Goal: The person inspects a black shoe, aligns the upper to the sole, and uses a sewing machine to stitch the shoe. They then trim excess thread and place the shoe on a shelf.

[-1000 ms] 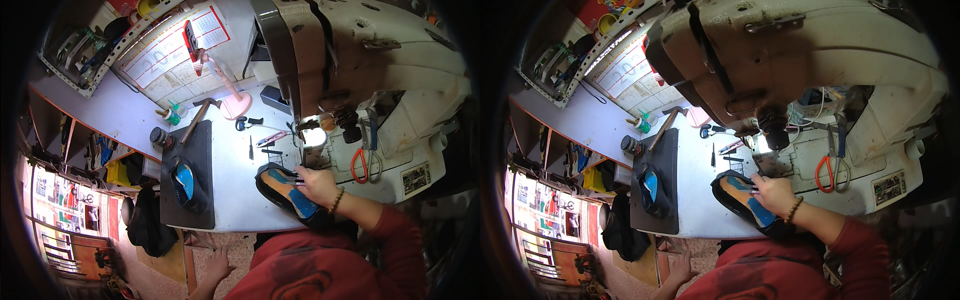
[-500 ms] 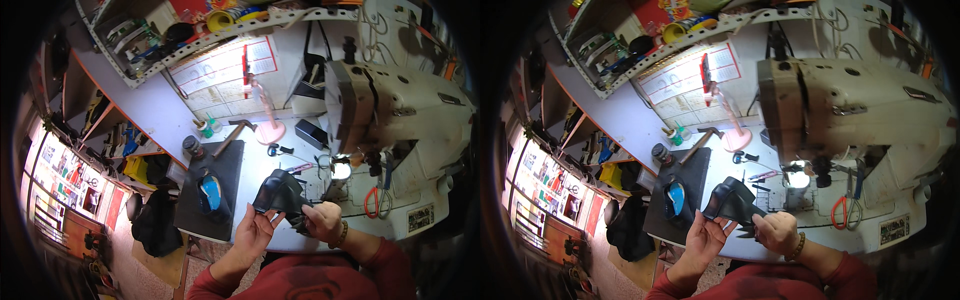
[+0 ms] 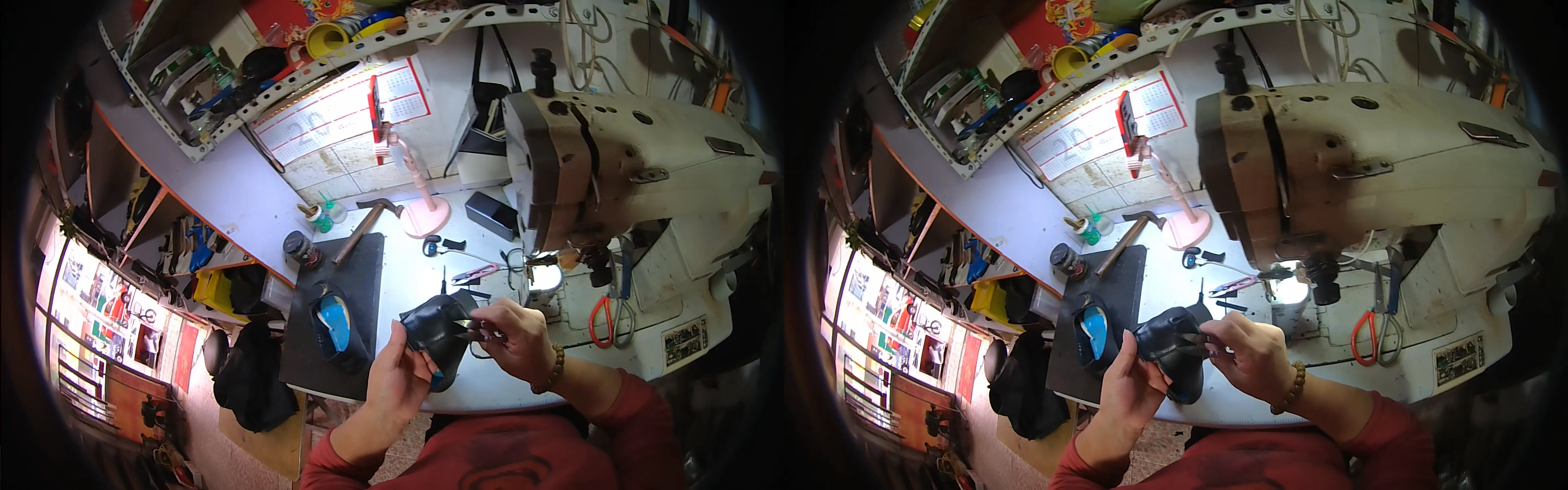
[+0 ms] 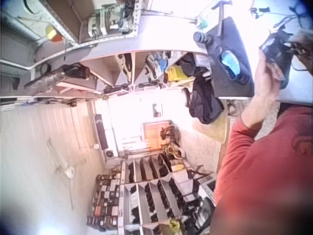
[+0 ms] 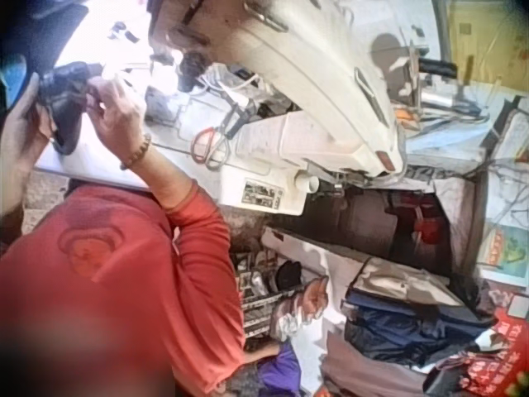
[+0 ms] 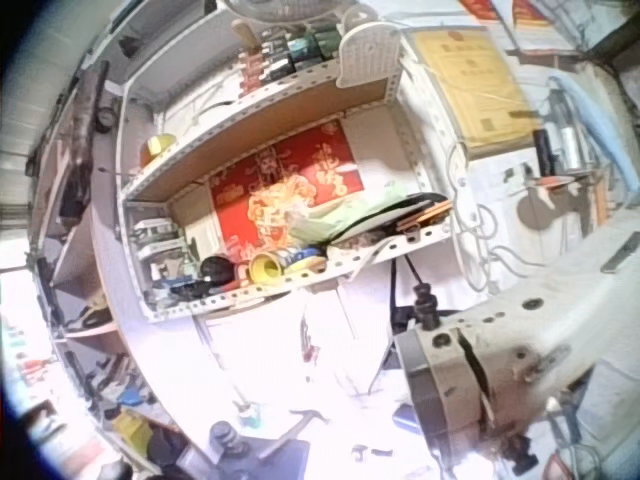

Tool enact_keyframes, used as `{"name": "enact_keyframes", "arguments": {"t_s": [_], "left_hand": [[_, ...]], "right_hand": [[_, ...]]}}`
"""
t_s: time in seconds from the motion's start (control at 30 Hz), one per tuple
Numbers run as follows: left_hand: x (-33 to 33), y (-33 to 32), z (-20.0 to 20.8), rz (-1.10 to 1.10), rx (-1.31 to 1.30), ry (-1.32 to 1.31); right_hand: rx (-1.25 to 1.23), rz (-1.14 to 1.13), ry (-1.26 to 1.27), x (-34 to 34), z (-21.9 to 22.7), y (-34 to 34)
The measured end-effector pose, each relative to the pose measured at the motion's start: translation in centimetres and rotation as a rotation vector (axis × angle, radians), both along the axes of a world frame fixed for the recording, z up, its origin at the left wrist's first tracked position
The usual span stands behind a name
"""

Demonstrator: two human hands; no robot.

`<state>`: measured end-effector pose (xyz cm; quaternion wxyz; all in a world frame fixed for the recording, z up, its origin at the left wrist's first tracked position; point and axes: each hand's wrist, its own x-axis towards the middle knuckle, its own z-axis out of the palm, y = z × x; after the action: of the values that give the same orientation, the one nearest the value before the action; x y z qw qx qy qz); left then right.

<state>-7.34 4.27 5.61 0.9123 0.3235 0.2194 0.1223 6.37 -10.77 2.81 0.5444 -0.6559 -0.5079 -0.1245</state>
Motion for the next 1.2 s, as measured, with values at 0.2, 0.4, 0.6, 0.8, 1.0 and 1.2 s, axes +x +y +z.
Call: {"name": "enact_keyframes", "arguments": {"t_s": [0.2,0.4,0.6,0.8,1.0,1.2], "left_hand": [[0.8,0.2,0.4,-0.116,0.054,0.116],[0.4,0.9,0.2,-0.274,0.117,-0.082],[0.1,-0.2,0.3,-0.231,0.358,-0.005],[0.4,-0.9,0.4,-0.229,0.378,-0.028],[0.0,-1.0,1.1,-0.203,0.315,0.004],[-0.6,-0.7,1.6,-0.275,0.394,0.037]], "right_hand": [[-0.056,0.013,0.103,0.5,0.8,-0.6],[0.031,0.158,0.332,0.3,-0.7,-0.6],[0.1,0.105,0.284,-0.7,-1.9,-1.2],[0.081,0.102,0.221,-1.2,-1.7,-2.6],[-0.13,0.13,0.291,0.1,-1.3,-2.7],[-0.164,0.246,0.358,0.1,-2.3,-1.4]]}}
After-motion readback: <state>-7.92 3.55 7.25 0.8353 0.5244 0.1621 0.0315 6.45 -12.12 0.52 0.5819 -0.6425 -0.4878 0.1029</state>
